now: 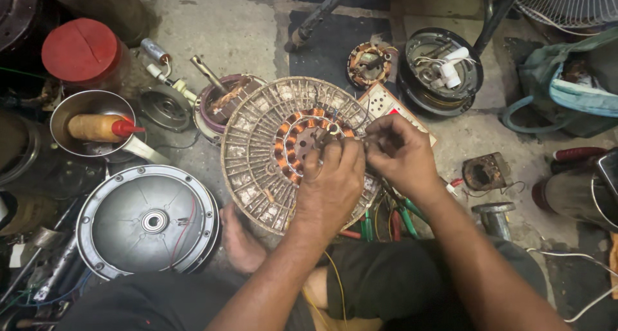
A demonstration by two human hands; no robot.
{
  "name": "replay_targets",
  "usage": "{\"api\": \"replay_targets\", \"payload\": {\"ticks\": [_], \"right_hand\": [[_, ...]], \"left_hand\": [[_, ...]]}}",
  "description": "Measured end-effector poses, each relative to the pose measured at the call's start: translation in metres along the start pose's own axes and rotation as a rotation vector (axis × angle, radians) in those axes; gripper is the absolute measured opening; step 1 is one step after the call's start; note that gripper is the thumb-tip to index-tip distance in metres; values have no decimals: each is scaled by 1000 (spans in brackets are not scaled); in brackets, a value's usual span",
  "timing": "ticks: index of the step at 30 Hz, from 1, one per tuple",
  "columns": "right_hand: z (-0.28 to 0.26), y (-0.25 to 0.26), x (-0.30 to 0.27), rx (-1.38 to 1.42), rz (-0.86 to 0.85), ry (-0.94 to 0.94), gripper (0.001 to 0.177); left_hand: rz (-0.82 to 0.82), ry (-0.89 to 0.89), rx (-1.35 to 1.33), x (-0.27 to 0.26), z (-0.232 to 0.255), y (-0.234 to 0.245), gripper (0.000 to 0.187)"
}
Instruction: The person sits on the floor and uses a screwdriver to adjust copper windings on a motor stator. They then use pliers to pull and arrange the wires within the stator slots.
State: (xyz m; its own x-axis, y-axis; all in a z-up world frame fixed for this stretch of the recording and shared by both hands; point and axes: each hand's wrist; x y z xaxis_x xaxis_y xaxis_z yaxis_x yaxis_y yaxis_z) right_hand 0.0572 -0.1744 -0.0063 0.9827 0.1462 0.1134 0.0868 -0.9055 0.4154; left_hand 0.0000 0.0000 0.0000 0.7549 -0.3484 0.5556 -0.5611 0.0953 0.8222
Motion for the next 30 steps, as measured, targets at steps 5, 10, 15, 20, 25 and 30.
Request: {"api": "replay_targets", "payload": {"ticks": [5,10,15,20,25,30], "right_hand": [[-20,28,-3,-176,218,1,20],[-22,40,-10,176,61,-251,11],[4,13,-5,351,-66,-270,13],[14,1,5,207,-18,-254,28],[-1,5,-1,-5,140,-159,37],[-13,29,-10,107,229,-439,16]], "left_hand": [[3,-13,15,-1,0,-1,32],[-26,-14,13,0,0,1,30],[-19,-8,2,-1,0,2,32],[-26,-12,17,0,-1,2,37],[-23,-8,-2,-1,-1,3,31],[-25,-15,-5,1,-2,4,31]]}}
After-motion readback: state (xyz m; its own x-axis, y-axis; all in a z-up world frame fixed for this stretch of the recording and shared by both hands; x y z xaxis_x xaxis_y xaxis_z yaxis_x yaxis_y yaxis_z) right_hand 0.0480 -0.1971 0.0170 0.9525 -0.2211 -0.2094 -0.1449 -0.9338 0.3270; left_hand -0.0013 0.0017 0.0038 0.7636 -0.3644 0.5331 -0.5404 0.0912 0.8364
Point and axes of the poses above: each hand's wrist, its own x-axis towards the middle knuckle, its own y-axis out of the back of the hand, z = x × y, and after that the axes turned 3 degrees about -y, right-handed
